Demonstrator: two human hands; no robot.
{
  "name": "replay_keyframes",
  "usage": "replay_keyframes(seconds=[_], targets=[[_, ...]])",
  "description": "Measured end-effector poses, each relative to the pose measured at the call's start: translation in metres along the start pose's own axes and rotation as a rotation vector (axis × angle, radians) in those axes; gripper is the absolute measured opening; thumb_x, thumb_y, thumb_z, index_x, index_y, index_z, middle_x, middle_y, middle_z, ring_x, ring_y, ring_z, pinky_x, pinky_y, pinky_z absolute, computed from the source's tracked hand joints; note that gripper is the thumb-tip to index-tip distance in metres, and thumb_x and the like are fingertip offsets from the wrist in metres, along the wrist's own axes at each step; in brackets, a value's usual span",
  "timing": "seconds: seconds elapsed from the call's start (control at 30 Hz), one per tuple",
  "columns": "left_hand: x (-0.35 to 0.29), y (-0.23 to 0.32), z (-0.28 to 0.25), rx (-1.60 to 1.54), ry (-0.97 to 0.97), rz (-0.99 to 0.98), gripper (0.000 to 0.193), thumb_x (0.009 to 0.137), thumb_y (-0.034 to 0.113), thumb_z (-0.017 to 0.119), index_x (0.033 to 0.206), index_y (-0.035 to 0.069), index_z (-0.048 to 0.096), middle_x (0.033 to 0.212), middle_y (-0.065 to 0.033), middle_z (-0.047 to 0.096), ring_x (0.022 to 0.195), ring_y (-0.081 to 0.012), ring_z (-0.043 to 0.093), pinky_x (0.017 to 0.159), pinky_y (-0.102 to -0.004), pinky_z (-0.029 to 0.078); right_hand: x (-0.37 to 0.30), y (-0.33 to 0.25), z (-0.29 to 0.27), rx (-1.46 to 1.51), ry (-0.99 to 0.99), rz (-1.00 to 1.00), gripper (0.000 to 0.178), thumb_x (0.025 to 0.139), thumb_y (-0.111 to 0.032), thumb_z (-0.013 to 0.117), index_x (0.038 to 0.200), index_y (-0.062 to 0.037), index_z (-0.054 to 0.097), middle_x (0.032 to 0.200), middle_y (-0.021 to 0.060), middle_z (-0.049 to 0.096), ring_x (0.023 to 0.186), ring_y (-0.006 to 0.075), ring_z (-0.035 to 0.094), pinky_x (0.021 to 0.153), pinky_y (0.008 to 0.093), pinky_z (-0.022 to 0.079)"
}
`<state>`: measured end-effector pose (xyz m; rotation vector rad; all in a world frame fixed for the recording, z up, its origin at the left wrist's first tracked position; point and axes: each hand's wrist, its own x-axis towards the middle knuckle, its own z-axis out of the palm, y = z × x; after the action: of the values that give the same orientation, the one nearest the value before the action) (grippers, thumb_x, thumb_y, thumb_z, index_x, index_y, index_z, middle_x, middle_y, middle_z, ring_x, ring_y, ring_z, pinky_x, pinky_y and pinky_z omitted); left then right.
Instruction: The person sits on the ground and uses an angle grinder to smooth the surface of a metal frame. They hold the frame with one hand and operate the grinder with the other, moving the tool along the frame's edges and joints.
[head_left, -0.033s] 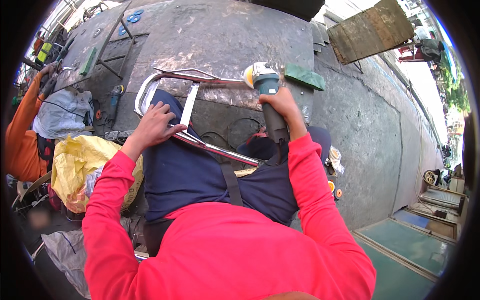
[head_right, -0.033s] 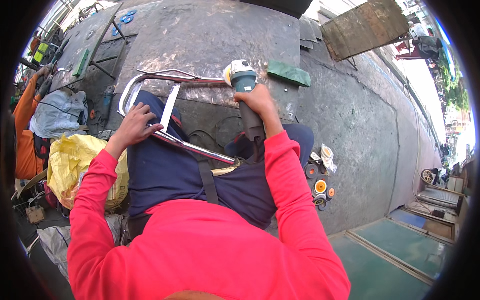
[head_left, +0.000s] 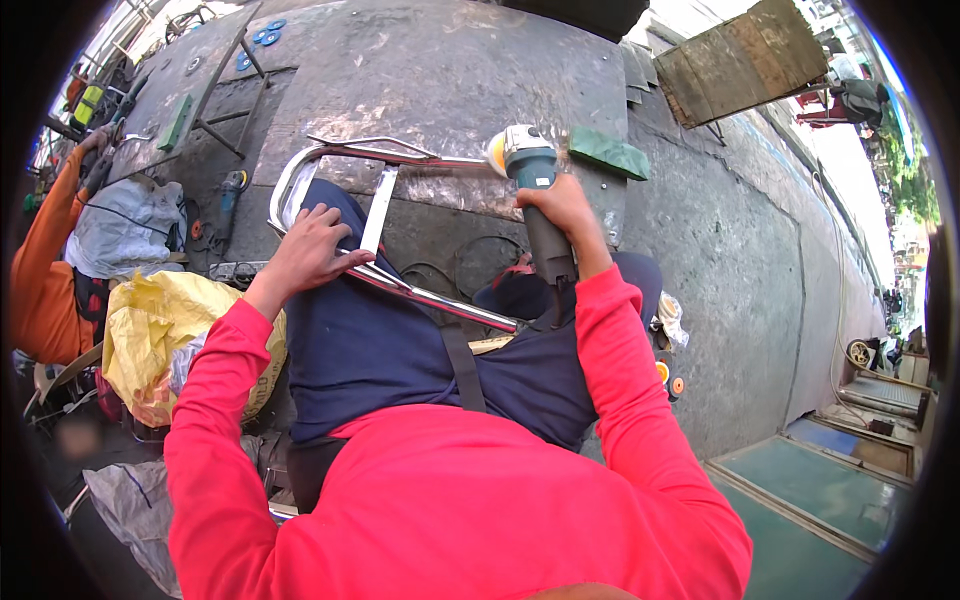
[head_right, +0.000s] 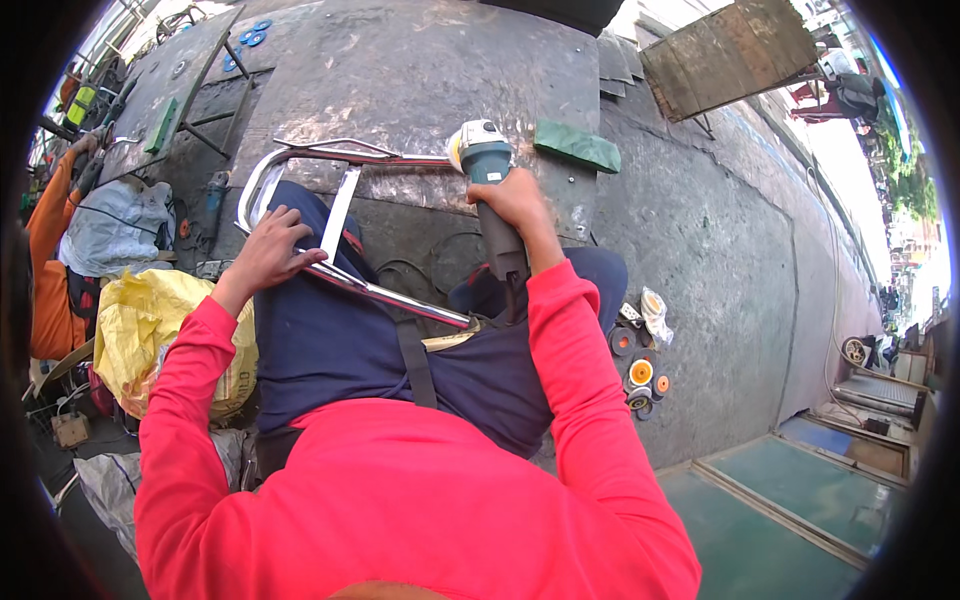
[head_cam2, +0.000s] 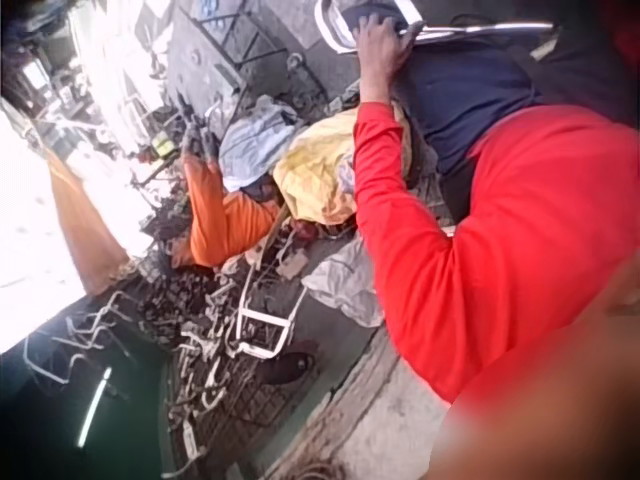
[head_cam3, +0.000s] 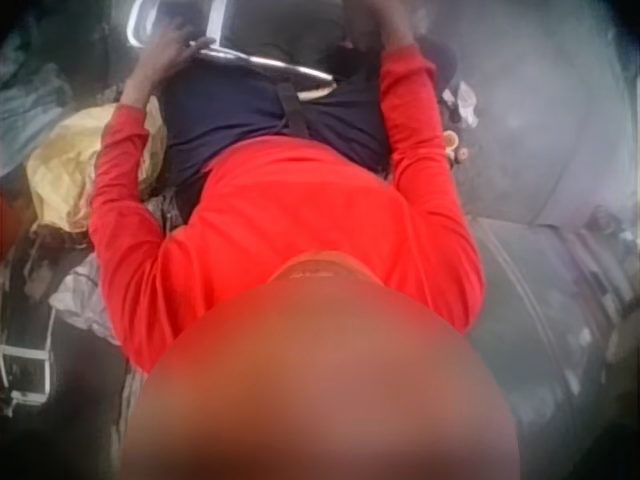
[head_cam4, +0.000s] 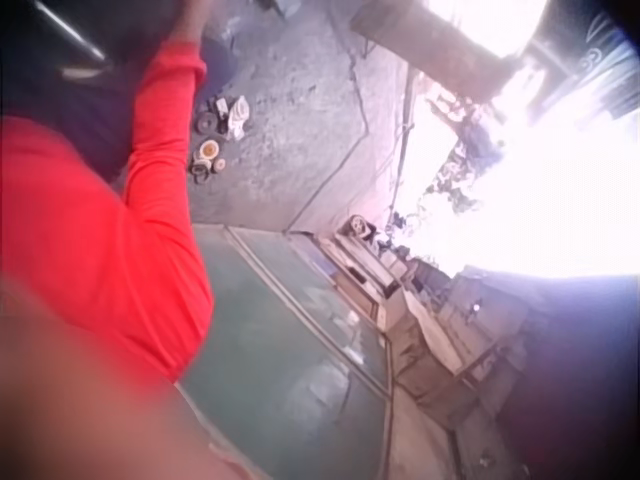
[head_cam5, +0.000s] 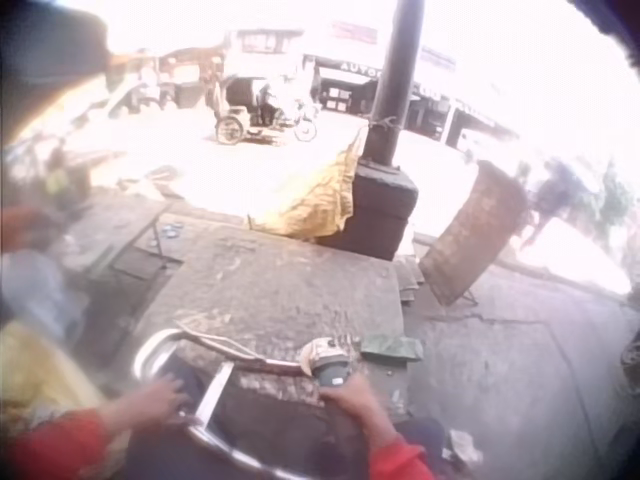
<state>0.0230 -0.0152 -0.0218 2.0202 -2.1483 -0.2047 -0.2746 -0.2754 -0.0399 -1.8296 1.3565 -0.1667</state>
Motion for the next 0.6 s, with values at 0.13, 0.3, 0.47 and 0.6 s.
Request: replay_keyframes(seconds=[0.13,0.3,0.47,0.6], targets=[[0.0,0.001,0.013,-0.004,0.008,-0.022,0.054,0.084,0.055,0.068,0.072,0.003,0.072,0.079,-0.0124,0.061,0.084,-0.0296,0.06,0.078,-0.0425,0.044,-0.001,-0.001,0.004,-0.089,0.013,0.066,0.056,0.054,-0.038,0.083,0.081,0.0094,0.07,0.082,0.0219,0.071,0.074,0.0302,0.07,0.068,0.0383,0.055],[0.001,0.007,0.016,-0.05,0.011,-0.033,0.053,0.087,0.051,0.065,0.066,0.003,0.071,0.071,-0.0116,0.061,0.082,-0.0297,0.061,0.078,-0.0437,0.046,0.004,-0.003,0.009,-0.122,0.028,0.086,0.056,0.054,-0.039,0.082,0.082,0.0088,0.071,0.086,0.0236,0.071,0.079,0.0319,0.071,0.071,0.0393,0.055],[0.0,0.011,0.011,-0.021,-0.052,-0.02,0.056,0.09,0.051,0.059,0.066,0.002,0.071,0.074,-0.0119,0.062,0.083,-0.03,0.06,0.079,-0.044,0.046,0.005,-0.014,0.022,-0.064,-0.013,0.02,0.053,0.055,-0.037,0.081,0.082,0.0074,0.07,0.086,0.0224,0.071,0.078,0.0317,0.07,0.07,0.0381,0.055],[0.002,0.011,0.011,-0.023,-0.078,-0.019,0.056,0.091,0.05,0.059,0.065,0.002,0.071,0.075,-0.0118,0.063,0.083,-0.0298,0.06,0.078,-0.0432,0.046,0.004,-0.032,0.037,-0.076,-0.045,-0.005,0.048,0.056,-0.033,0.08,0.082,0.0056,0.069,0.08,0.0193,0.07,0.073,0.0282,0.069,0.069,0.037,0.054]])
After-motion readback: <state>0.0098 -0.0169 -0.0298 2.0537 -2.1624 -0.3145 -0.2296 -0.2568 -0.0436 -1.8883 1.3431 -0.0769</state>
